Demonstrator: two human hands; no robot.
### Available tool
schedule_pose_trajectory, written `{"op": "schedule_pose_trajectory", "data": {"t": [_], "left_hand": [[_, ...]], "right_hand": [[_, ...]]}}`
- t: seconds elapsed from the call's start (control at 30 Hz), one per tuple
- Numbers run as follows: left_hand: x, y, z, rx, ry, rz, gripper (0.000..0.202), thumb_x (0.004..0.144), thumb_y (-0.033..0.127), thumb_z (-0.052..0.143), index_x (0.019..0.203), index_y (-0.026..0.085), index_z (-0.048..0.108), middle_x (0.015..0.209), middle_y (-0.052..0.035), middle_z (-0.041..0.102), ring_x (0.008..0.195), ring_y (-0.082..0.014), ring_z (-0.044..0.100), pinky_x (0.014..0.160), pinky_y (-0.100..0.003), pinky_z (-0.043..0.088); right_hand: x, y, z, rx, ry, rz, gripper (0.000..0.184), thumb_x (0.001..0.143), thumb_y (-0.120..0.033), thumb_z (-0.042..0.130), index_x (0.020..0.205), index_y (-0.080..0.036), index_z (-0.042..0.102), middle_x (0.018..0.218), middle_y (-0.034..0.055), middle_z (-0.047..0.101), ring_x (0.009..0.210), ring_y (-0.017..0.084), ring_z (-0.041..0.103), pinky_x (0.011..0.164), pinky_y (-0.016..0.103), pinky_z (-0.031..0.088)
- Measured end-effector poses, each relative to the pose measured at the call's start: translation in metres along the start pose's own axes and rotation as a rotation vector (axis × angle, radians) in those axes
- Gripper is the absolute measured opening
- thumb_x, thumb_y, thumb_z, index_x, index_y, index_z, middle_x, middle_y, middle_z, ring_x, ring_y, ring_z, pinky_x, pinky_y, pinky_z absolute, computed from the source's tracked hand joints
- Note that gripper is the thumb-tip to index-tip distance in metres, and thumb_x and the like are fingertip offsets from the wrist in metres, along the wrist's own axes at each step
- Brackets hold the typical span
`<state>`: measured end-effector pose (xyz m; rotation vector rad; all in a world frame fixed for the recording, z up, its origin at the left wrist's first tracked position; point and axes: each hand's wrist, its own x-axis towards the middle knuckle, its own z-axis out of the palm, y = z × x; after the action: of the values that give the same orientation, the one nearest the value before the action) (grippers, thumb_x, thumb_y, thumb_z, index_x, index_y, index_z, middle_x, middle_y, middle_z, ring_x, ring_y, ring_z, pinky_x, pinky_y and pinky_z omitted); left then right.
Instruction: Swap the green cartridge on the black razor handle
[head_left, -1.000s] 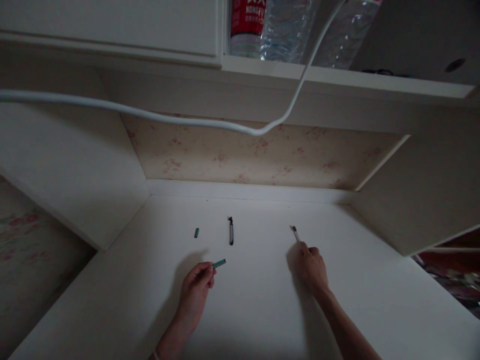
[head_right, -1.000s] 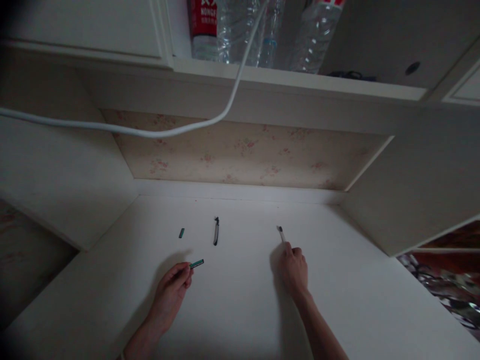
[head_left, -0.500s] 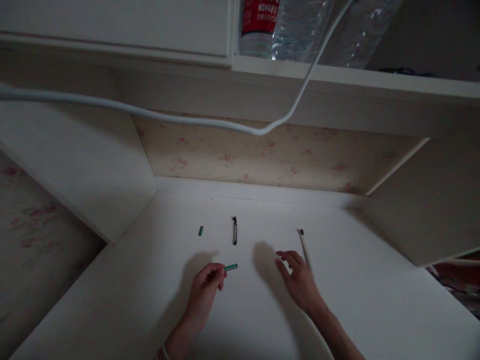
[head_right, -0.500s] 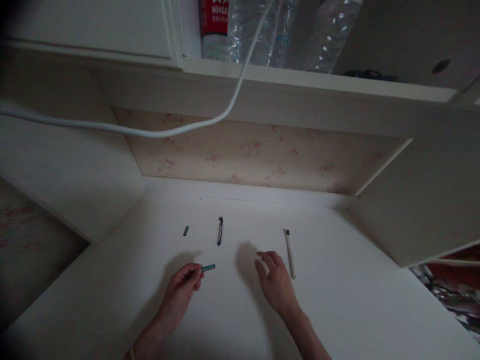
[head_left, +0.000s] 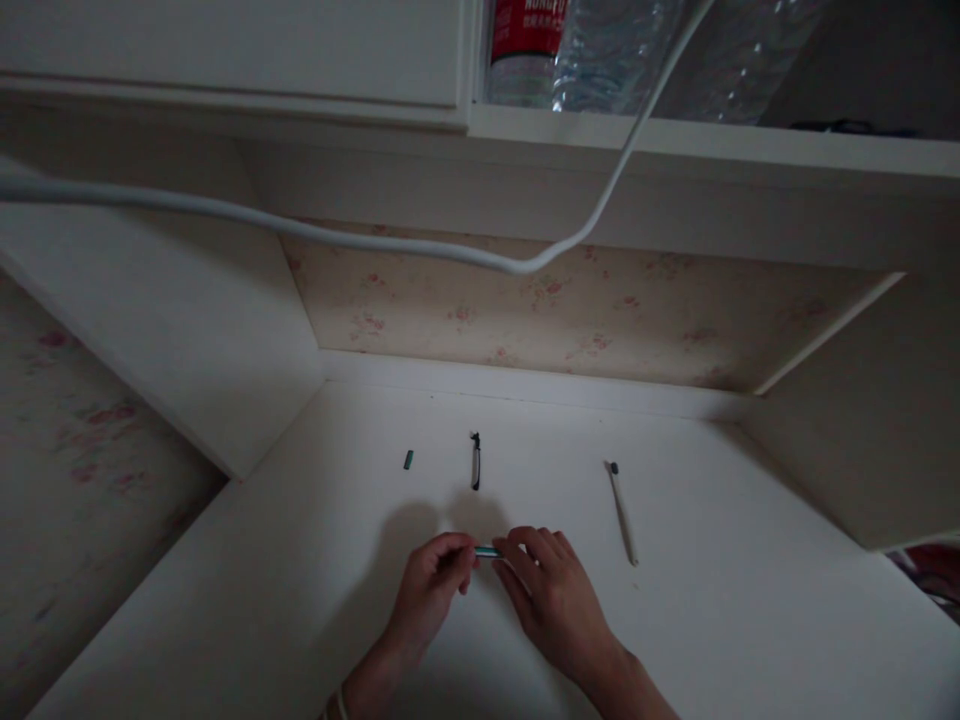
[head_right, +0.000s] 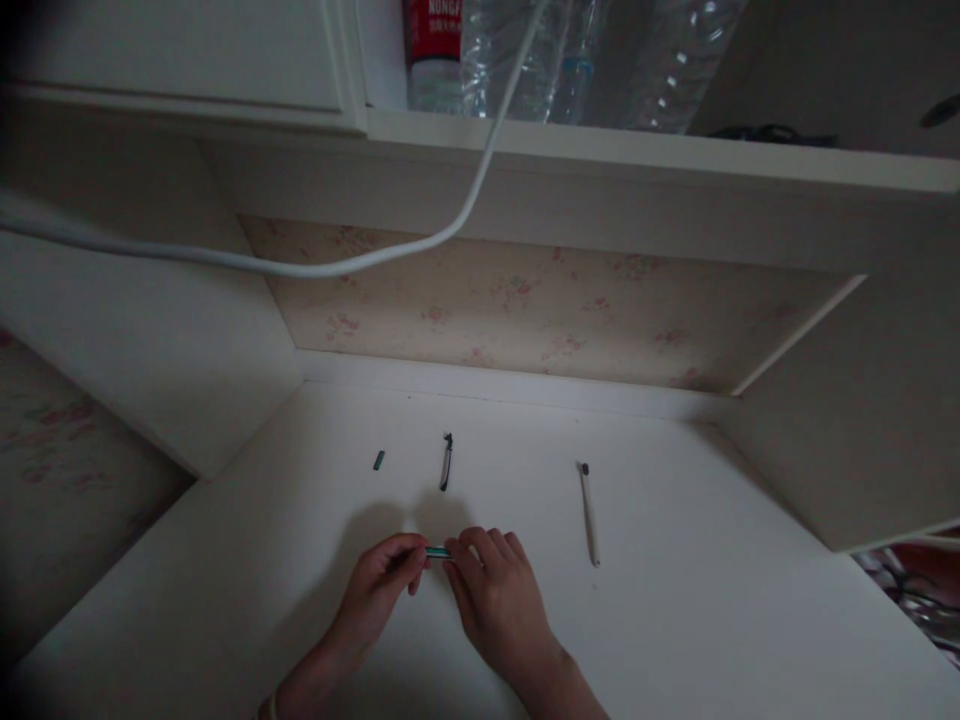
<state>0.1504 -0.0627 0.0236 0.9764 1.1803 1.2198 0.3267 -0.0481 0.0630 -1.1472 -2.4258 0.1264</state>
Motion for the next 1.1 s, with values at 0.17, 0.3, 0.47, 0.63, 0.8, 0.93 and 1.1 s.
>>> {"op": "schedule_pose_trajectory", "data": {"t": [0.17, 0.3, 0.47, 0.63, 0.8, 0.93, 1.1], "left_hand": [[0.003, -0.006, 0.005, 0.015, -0.058, -0.026, 0.026, 0.079, 0.038, 0.061, 0.086, 0.013, 0.067, 0.069, -0.0028, 0.061, 0.054, -0.0096, 0.047, 0.052, -0.022, 0.036], [0.005, -0.012, 0.004, 0.004, -0.053, -0.061, 0.029, 0.080, 0.040, 0.059, 0.090, 0.014, 0.066, 0.071, -0.0027, 0.060, 0.053, -0.0093, 0.046, 0.051, -0.022, 0.036], [0.000, -0.015, -0.006, -0.033, 0.022, -0.121, 0.032, 0.074, 0.041, 0.065, 0.089, 0.013, 0.065, 0.066, -0.0004, 0.056, 0.054, -0.0104, 0.048, 0.051, -0.022, 0.037], [-0.007, -0.015, -0.011, -0.022, 0.070, -0.151, 0.029, 0.069, 0.038, 0.068, 0.083, 0.013, 0.066, 0.061, 0.0006, 0.054, 0.052, -0.0106, 0.046, 0.050, -0.022, 0.036], [-0.007, -0.020, -0.014, -0.007, 0.058, -0.145, 0.025, 0.071, 0.035, 0.065, 0.082, 0.013, 0.066, 0.061, 0.0003, 0.055, 0.053, -0.0113, 0.047, 0.051, -0.023, 0.036], [-0.005, -0.022, -0.016, -0.002, 0.050, -0.149, 0.025, 0.071, 0.035, 0.064, 0.082, 0.013, 0.066, 0.060, 0.0002, 0.054, 0.054, -0.0125, 0.047, 0.051, -0.024, 0.036], [-0.007, -0.021, -0.015, 0.003, 0.059, -0.146, 0.022, 0.070, 0.033, 0.065, 0.080, 0.014, 0.065, 0.059, 0.0005, 0.053, 0.055, -0.0127, 0.047, 0.052, -0.023, 0.036]], "right_hand": [[-0.004, 0.001, 0.001, -0.093, 0.038, -0.006, 0.018, 0.093, -0.021, 0.048, 0.105, -0.021, 0.061, 0.091, 0.0058, 0.063, 0.074, 0.020, 0.053, 0.067, 0.034, 0.035], [-0.011, 0.015, -0.001, -0.076, 0.061, 0.104, 0.020, 0.094, -0.023, 0.046, 0.104, -0.022, 0.063, 0.091, 0.0062, 0.063, 0.076, 0.019, 0.055, 0.070, 0.033, 0.037], [-0.034, 0.072, -0.008, 0.003, 0.191, 0.487, 0.031, 0.093, -0.041, 0.045, 0.094, -0.021, 0.069, 0.092, 0.0055, 0.065, 0.074, 0.017, 0.061, 0.067, 0.027, 0.042], [-0.057, 0.137, -0.010, -0.113, 0.171, 0.855, 0.035, 0.088, -0.049, 0.046, 0.093, -0.025, 0.072, 0.098, 0.0030, 0.066, 0.073, 0.017, 0.064, 0.062, 0.026, 0.042], [-0.066, 0.176, -0.008, -0.214, 0.067, 1.061, 0.041, 0.087, -0.053, 0.041, 0.099, -0.029, 0.071, 0.106, 0.0040, 0.065, 0.081, 0.022, 0.063, 0.064, 0.028, 0.040], [-0.068, 0.192, -0.004, -0.259, 0.016, 1.092, 0.045, 0.087, -0.054, 0.038, 0.103, -0.028, 0.071, 0.109, 0.0073, 0.064, 0.083, 0.024, 0.063, 0.064, 0.030, 0.040], [-0.073, 0.197, 0.000, -0.265, 0.023, 1.037, 0.049, 0.086, -0.057, 0.037, 0.103, -0.027, 0.071, 0.105, 0.0092, 0.066, 0.080, 0.025, 0.064, 0.063, 0.031, 0.042]]}}
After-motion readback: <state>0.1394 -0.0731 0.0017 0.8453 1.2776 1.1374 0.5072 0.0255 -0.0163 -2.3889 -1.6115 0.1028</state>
